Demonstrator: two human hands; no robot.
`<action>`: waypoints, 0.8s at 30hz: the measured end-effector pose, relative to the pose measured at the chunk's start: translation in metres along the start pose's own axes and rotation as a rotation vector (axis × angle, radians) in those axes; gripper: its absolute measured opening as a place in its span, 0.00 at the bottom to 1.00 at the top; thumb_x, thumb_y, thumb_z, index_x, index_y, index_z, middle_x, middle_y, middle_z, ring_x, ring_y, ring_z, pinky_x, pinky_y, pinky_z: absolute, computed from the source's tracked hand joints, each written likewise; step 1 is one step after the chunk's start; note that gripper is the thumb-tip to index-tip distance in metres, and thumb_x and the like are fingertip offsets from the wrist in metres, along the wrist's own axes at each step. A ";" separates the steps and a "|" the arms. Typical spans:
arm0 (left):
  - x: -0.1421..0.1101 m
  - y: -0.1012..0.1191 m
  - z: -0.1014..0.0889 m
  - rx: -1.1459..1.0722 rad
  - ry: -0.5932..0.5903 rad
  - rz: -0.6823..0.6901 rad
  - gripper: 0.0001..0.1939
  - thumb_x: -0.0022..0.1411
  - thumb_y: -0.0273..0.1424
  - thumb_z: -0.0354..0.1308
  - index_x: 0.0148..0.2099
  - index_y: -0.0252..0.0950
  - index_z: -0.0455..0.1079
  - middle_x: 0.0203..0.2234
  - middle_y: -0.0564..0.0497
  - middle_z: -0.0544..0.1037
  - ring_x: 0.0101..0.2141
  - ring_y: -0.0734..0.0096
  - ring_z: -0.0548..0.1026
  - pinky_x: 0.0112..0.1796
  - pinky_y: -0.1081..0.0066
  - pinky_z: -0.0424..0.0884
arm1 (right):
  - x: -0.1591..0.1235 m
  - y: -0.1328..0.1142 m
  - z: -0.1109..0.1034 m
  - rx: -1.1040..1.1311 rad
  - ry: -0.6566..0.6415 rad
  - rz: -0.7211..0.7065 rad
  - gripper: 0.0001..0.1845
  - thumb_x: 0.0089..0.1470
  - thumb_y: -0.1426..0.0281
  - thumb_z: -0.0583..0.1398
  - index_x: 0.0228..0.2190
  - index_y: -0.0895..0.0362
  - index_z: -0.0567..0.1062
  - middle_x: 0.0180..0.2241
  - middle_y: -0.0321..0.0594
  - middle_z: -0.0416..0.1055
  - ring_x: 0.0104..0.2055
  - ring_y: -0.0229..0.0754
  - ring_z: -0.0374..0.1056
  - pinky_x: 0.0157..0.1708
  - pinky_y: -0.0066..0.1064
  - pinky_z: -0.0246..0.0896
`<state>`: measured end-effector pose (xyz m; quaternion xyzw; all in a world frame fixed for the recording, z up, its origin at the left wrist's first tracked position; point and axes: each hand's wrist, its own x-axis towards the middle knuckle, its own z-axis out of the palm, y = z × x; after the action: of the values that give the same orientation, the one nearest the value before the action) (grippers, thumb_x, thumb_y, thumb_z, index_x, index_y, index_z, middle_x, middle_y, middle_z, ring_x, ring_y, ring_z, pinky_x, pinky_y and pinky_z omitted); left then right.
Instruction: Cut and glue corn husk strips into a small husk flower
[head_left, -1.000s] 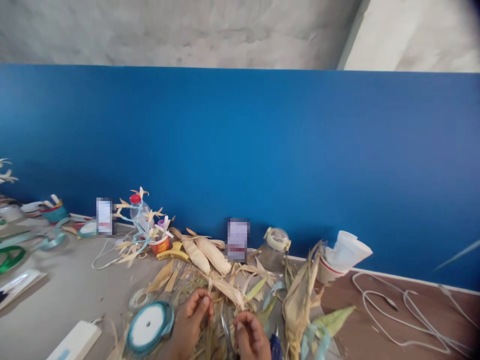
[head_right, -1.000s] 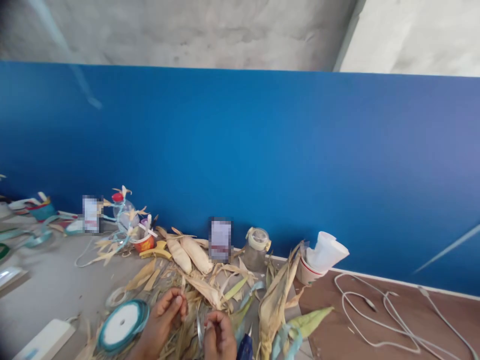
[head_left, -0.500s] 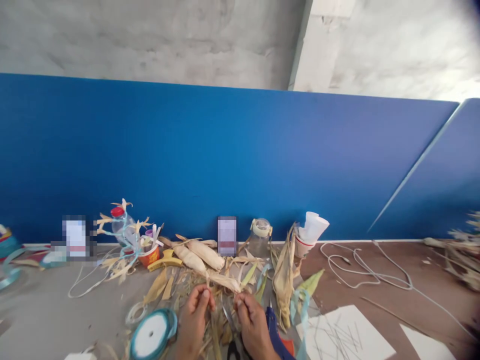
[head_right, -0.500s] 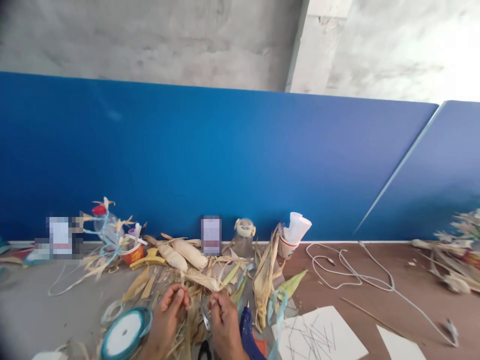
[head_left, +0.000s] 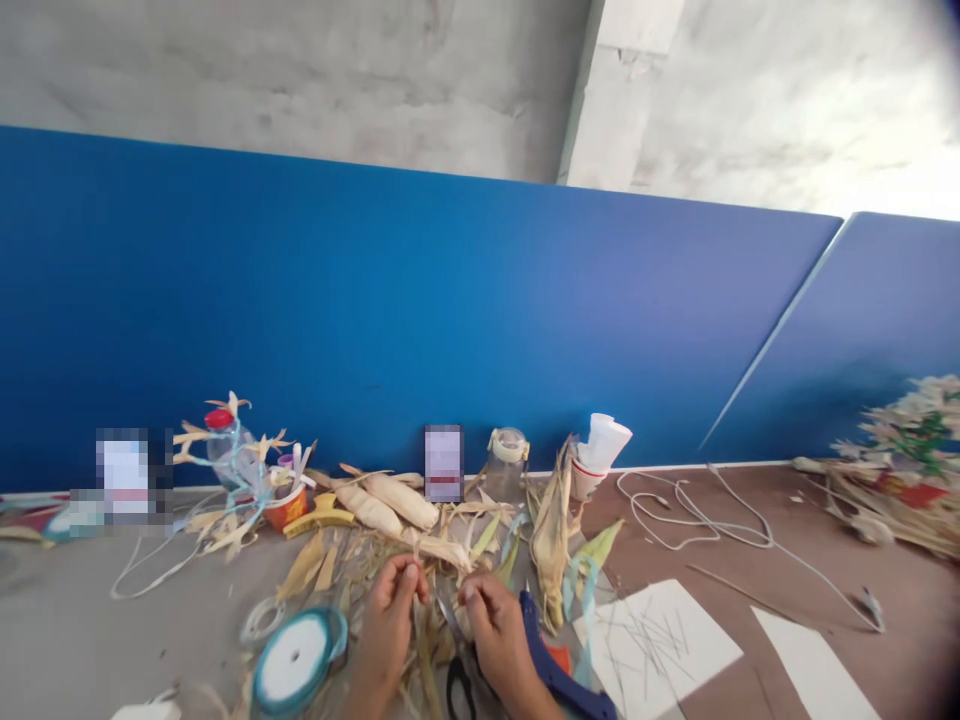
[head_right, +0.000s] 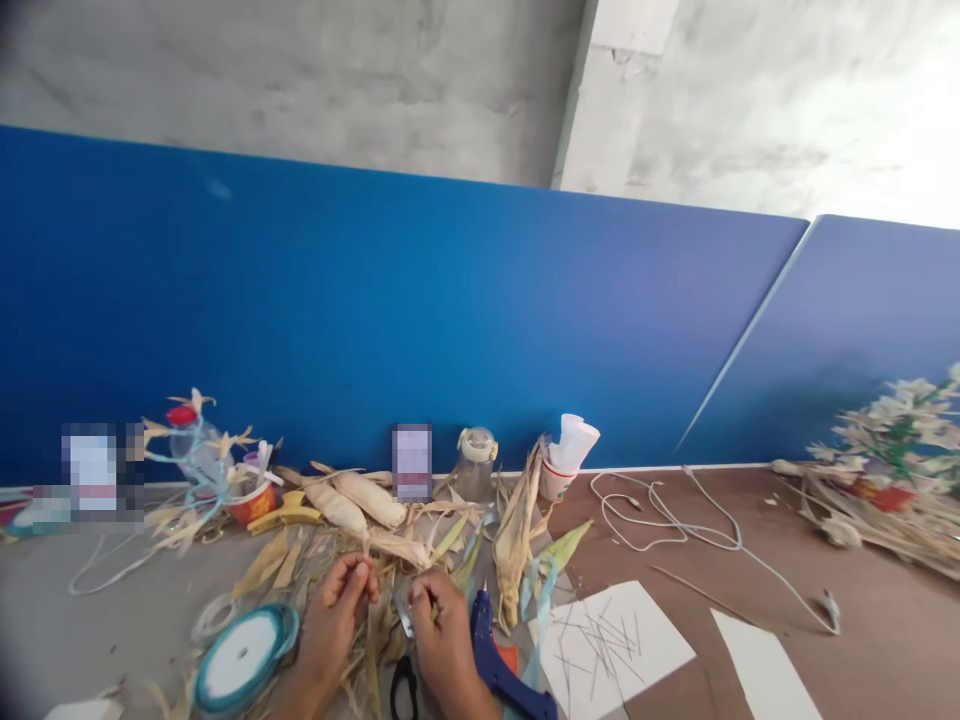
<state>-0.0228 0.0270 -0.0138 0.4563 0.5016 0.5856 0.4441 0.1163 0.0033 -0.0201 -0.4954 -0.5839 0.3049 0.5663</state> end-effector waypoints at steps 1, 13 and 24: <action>0.000 0.001 0.001 -0.008 -0.040 0.013 0.18 0.51 0.48 0.57 0.31 0.36 0.69 0.18 0.54 0.71 0.22 0.68 0.69 0.27 0.69 0.66 | 0.000 0.000 0.000 0.004 0.010 -0.010 0.08 0.50 0.70 0.51 0.22 0.57 0.66 0.21 0.35 0.63 0.25 0.38 0.60 0.27 0.27 0.55; 0.009 -0.002 0.003 -0.102 -0.061 0.085 0.15 0.53 0.44 0.58 0.32 0.36 0.69 0.18 0.55 0.70 0.22 0.70 0.67 0.27 0.71 0.64 | 0.018 -0.003 -0.006 0.148 0.092 -0.092 0.06 0.43 0.75 0.53 0.22 0.56 0.70 0.24 0.34 0.65 0.28 0.38 0.62 0.31 0.27 0.57; 0.002 0.008 0.013 -0.138 -0.167 0.103 0.14 0.54 0.42 0.57 0.31 0.36 0.67 0.17 0.55 0.69 0.21 0.71 0.67 0.26 0.70 0.64 | 0.034 -0.029 -0.041 0.136 -0.135 0.184 0.08 0.46 0.67 0.55 0.28 0.58 0.72 0.17 0.30 0.62 0.18 0.33 0.53 0.19 0.25 0.48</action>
<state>-0.0113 0.0308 -0.0051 0.4970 0.3972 0.6007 0.4842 0.1535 0.0166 0.0253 -0.4855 -0.5508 0.4274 0.5275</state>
